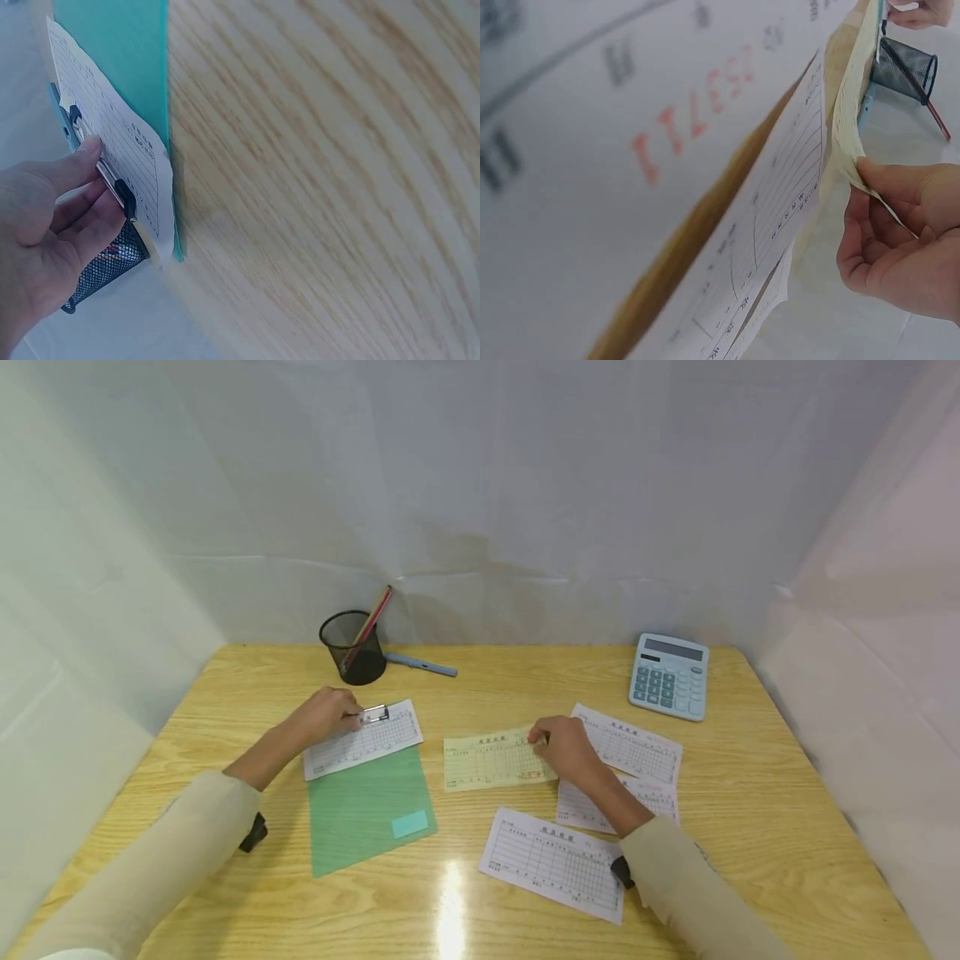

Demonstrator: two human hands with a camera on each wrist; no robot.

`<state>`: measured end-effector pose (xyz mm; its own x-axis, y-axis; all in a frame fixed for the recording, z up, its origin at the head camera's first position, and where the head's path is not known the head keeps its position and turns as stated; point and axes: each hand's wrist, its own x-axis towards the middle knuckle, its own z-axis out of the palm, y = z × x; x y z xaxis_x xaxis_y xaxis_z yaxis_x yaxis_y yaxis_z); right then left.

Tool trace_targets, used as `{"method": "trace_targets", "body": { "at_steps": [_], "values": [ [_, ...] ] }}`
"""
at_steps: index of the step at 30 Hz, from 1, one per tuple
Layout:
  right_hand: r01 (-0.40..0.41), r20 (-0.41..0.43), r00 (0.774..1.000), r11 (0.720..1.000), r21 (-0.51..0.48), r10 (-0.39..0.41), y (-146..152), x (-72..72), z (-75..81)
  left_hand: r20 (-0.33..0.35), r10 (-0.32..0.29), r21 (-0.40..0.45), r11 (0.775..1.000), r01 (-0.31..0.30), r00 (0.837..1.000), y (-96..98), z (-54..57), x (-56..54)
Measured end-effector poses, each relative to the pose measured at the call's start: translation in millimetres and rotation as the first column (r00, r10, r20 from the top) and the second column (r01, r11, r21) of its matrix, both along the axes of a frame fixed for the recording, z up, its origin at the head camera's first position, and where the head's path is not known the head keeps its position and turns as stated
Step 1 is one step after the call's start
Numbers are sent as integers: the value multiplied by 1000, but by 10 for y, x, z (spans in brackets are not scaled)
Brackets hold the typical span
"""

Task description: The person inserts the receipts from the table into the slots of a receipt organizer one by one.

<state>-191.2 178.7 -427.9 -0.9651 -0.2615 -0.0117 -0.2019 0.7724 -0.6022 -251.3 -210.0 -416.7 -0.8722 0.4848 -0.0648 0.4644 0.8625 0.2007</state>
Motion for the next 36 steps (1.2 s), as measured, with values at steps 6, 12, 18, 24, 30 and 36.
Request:
{"method": "trace_targets", "body": {
  "at_steps": [6, 12, 18, 24, 30, 36],
  "values": [
    [24, 94, 995, 999, -37, -21, 14, 1, 75, -2, 4, 9, 1000, -4, 1000, 10, -4, 12],
    [14, 131, 991, 988, -155, 6, 93, -51, 162, -3, 14, 13, 1000, -14, 1000, 12, -3, 11],
    [-13, 135, 990, 971, -238, 46, 73, -111, 257, 2, 6, 10, 1000, -6, 1000, 10, -7, 4],
    [-33, 142, 987, 960, -277, 75, -124, -207, 389, 4, 16, 10, 1000, -16, 1000, 0, 2, 4],
    [-73, 144, 982, 951, -300, 121, -373, -263, 411, 21, 20, 6, 1000, -20, 1000, 4, 2, 9],
    [-126, 127, 976, 937, -327, 176, -665, -313, 333, 17, 17, 7, 1000, -17, 1000, 7, 2, 6]
  ]
}}
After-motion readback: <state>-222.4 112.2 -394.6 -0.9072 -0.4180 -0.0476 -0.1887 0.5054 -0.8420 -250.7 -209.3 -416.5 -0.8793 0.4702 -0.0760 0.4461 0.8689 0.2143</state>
